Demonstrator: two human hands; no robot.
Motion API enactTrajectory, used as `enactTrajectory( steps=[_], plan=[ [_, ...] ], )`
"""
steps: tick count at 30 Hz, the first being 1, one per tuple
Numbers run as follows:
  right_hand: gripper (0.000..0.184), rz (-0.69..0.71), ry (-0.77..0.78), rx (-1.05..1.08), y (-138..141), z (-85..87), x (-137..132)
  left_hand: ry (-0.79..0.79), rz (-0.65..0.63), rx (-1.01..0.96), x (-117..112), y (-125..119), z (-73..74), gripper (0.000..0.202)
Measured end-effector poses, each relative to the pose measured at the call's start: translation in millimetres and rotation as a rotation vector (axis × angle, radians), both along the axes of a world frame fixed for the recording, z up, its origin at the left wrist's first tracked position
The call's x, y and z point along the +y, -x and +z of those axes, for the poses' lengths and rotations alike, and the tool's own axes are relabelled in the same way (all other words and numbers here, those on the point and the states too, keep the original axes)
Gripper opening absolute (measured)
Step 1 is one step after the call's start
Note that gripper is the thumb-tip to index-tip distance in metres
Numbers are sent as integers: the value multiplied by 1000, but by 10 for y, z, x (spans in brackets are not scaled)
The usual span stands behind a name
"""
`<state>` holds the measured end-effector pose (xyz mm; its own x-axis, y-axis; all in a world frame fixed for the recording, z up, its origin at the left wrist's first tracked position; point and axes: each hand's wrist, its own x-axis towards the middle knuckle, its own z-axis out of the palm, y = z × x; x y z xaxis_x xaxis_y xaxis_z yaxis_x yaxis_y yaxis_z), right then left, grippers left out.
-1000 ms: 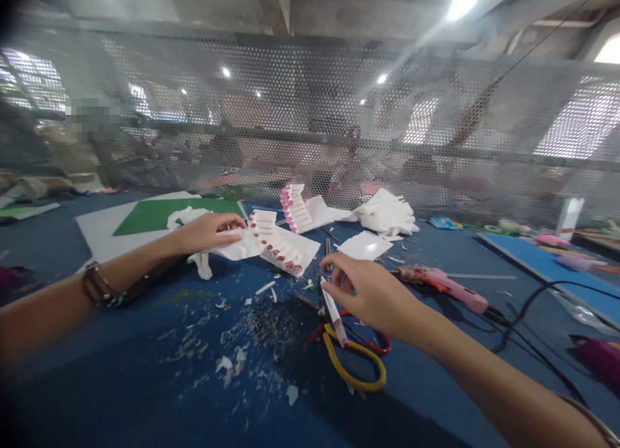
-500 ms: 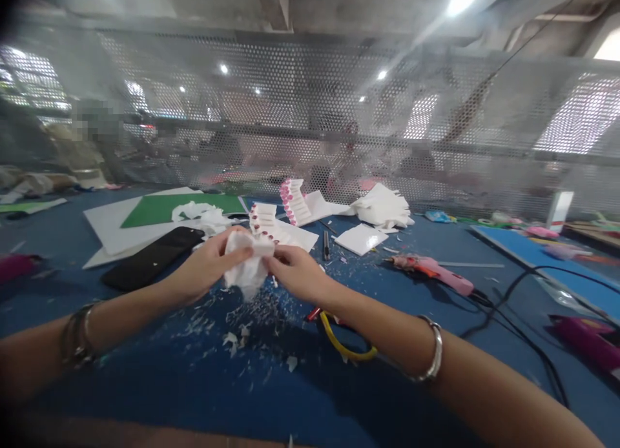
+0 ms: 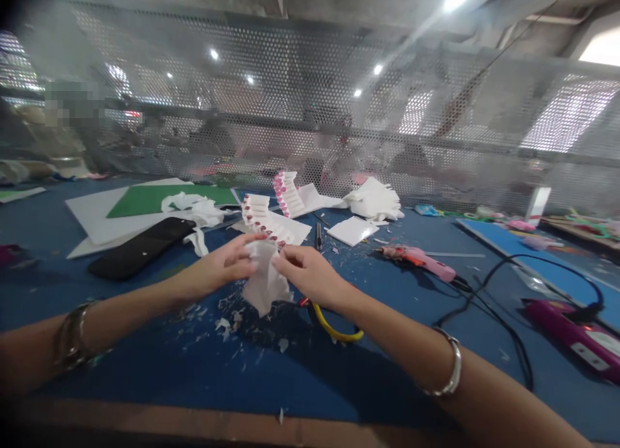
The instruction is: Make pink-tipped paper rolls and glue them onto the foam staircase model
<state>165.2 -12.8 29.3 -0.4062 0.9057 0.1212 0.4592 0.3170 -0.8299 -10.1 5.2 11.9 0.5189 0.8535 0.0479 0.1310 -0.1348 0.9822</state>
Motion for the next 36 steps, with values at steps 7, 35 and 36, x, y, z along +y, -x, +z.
enactTrajectory(
  steps=[7,35,36],
  plan=[
    [28,13,-25,9,31,-20,59,16,-68,46,-68,26,-111,50],
    [26,-242,112,357,-175,-100,15,-270,-16,390,110,222,35,13],
    [26,-245,112,348,-175,-106,22,-268,24,385,142,249,43,14]
  ],
)
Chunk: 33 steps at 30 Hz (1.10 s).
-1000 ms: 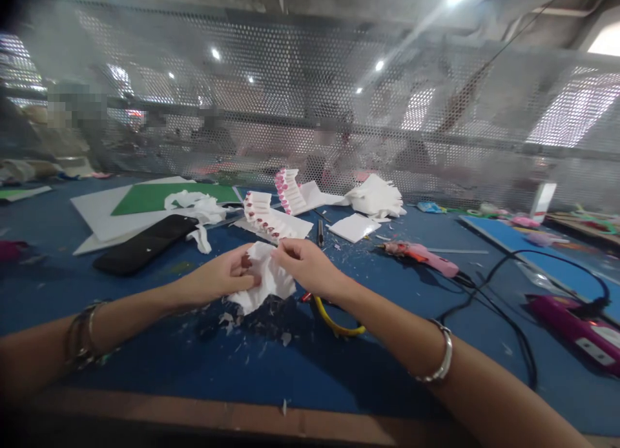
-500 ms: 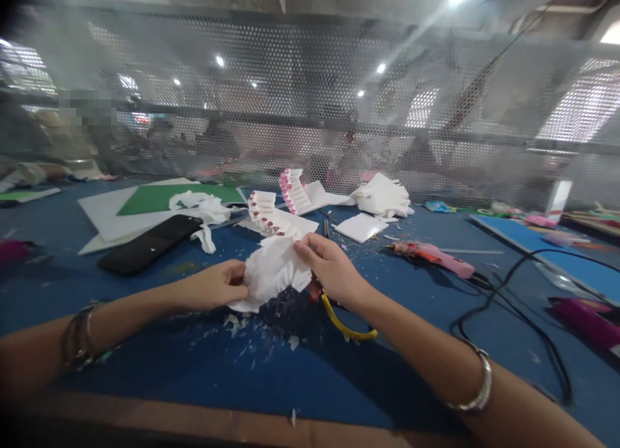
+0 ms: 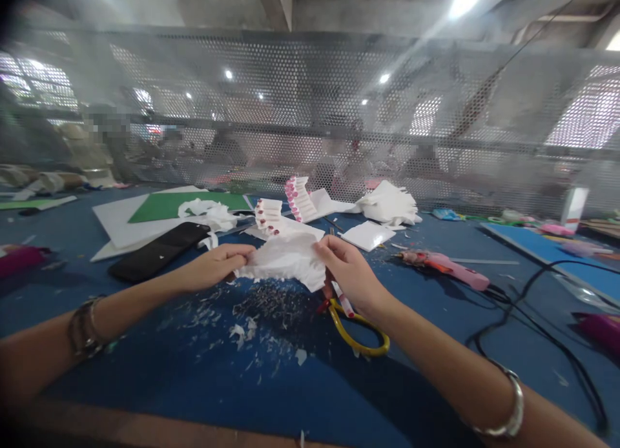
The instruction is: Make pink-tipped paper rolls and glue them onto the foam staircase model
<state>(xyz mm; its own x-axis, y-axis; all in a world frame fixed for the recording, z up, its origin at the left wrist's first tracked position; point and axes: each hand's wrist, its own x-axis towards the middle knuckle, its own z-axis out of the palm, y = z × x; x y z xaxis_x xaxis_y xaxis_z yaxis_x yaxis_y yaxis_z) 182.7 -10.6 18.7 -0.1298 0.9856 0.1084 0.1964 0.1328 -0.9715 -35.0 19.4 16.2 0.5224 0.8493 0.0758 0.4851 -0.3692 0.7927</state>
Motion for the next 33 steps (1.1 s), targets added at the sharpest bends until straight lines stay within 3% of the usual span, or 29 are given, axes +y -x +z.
enactTrajectory(
  steps=[6,9,13,17,19,21,24,27,30,33],
  plan=[
    [27,-7,-7,-68,29,-1,16,-145,219,-119,170,162,46,22],
    [29,-18,-84,-101,37,7,1,-170,242,-175,231,196,28,25],
    [30,45,-244,-201,33,5,-38,-170,131,-215,208,122,-54,45],
    [28,210,-272,-248,54,-3,-101,-86,-147,-238,5,-57,-89,65],
    [28,252,-268,-234,74,2,-134,-38,-218,-219,-102,-132,-63,60],
    [27,256,-249,-215,84,18,-163,14,-201,-167,-155,-164,-15,37],
    [23,271,-180,-193,52,48,-198,13,-77,-180,-79,-105,76,21],
    [21,264,-133,-250,-56,62,-237,-51,130,-289,163,66,158,11],
    [22,226,-127,-383,-197,43,-287,0,481,-445,471,283,201,13],
    [24,189,-101,-443,-308,-1,-327,36,584,-519,742,459,213,20]
  ],
)
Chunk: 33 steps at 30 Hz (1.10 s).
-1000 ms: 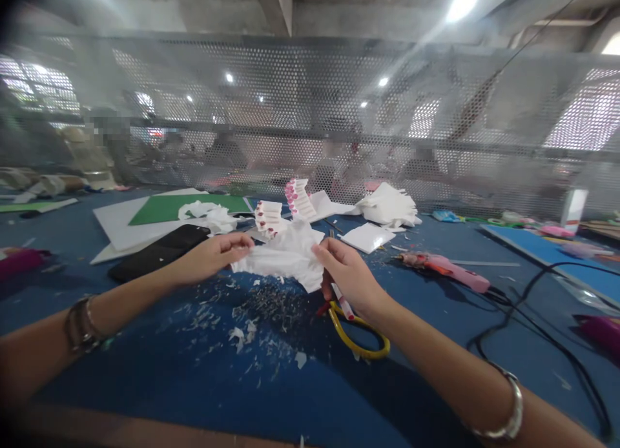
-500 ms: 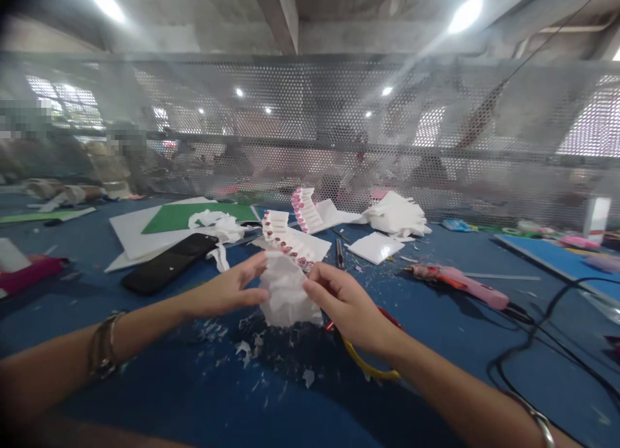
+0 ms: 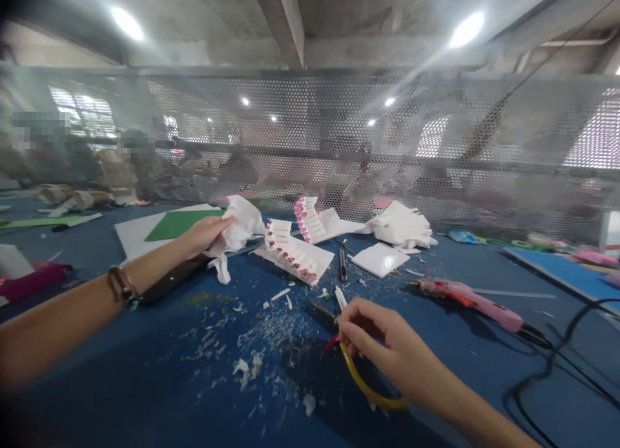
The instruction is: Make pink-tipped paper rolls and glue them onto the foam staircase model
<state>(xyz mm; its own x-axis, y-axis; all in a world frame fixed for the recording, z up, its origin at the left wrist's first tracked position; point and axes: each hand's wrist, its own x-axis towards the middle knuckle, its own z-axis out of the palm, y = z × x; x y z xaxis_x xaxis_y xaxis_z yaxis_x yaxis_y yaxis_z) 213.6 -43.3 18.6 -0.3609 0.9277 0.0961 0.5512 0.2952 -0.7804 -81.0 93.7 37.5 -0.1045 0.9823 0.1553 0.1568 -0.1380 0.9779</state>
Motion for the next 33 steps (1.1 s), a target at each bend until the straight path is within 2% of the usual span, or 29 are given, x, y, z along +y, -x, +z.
enactTrajectory(
  steps=[7,11,13,15,19,25,30,33],
  plan=[
    [28,-123,26,16,-70,-47,-18,94,-31,-153,405,115,1,22],
    [26,-106,-28,-2,-87,-72,-31,102,-37,-128,591,149,-45,19],
    [24,-86,-44,-24,-92,-90,-36,87,-33,-88,661,183,-72,25],
    [23,-78,-53,-54,-91,-105,-40,59,-19,-23,704,228,-98,31],
    [23,-80,-57,-94,-83,-111,-47,-24,6,187,702,327,-118,22],
    [24,-69,-95,-161,-92,-96,-61,-113,-197,571,624,454,-79,19],
    [25,-54,-125,-196,-95,-88,-66,-31,-310,830,647,567,-63,19],
    [26,-54,-136,-235,-88,-75,-67,11,-333,918,606,568,61,31]
  ],
)
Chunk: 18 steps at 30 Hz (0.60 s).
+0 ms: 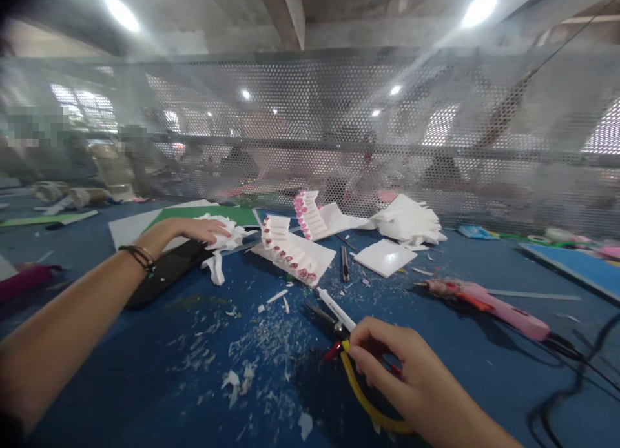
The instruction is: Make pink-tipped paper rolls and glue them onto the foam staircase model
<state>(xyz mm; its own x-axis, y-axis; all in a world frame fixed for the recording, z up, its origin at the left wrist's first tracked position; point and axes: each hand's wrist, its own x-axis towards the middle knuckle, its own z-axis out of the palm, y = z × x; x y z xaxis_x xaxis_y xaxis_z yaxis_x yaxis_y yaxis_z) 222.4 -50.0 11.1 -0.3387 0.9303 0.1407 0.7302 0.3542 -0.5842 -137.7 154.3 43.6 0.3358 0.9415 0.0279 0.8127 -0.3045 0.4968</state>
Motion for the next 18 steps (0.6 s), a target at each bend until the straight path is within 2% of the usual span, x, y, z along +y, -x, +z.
enactTrajectory(
  steps=[3,5,6,8,12,15,18],
  plan=[
    [26,1,-18,-14,-3,6,-8,-12,-54,54,-142,-113,165,42],
    [26,7,-10,-7,-8,0,-14,-22,-246,198,-290,-237,213,39],
    [25,12,1,-3,-9,-6,-16,-14,-345,257,-373,-302,204,35],
    [26,21,10,1,-7,-18,-14,-32,-430,391,-535,-415,132,28],
    [27,24,19,-7,6,-33,6,-167,-358,570,-751,-510,-60,12],
    [26,14,6,-9,4,-27,20,-218,-353,447,-847,-545,-91,12],
    [20,2,-62,26,10,-10,10,-182,-378,67,-1005,-703,-65,16]
  ],
)
